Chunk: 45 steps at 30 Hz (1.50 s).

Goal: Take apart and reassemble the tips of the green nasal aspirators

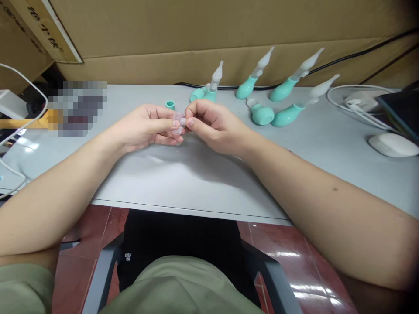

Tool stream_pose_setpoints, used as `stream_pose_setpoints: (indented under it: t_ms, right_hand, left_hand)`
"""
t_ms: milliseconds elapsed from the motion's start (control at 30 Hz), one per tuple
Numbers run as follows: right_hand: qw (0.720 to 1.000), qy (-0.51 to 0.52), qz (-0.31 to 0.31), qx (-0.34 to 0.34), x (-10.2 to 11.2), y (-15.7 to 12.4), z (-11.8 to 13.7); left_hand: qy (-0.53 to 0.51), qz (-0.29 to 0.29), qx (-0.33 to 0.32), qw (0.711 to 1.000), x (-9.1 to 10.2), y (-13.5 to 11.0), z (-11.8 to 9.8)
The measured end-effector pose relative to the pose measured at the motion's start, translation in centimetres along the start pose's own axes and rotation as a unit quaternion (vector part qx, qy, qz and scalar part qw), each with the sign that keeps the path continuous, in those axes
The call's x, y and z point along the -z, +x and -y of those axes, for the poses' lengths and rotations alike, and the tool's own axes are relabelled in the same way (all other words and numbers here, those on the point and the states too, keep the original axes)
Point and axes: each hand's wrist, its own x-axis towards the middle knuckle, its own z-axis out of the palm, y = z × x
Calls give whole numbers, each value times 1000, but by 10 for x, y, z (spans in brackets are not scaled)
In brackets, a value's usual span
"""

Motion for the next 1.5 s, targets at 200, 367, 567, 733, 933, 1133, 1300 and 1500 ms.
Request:
stream_pose_setpoints:
  t_ms: [200, 367, 567, 733, 933, 1133, 1300, 1500]
  right_hand:
    - [998, 37, 27, -42, 2, -1, 3]
    - [994, 87, 29, -57, -1, 1, 6]
    - [991, 110, -2, -79, -7, 3, 3]
    - [990, 91, -90, -58, -13, 4, 1]
    - [982, 87, -166, -35, -16, 7, -1]
    - [980, 103, -169, -25, -17, 8, -5]
    - [980, 32, -194, -15, -23, 8, -3]
    - [987, 33, -155, -6, -20, 8, -4]
  left_hand:
    - [36, -13, 16, 999, -2, -3, -5]
    - [57, -27, 32, 998, 1, -2, -7]
    - [34, -42, 8, 999, 1, 0, 0]
    - [29, -56, -21, 998, 1, 4, 4]
    - [37, -73, -46, 996, 4, 4, 4]
    - [44, -88, -54, 994, 3, 3, 6]
    - [54, -99, -49, 992, 1, 2, 4]
    - [64, -97, -46, 992, 1, 3, 3]
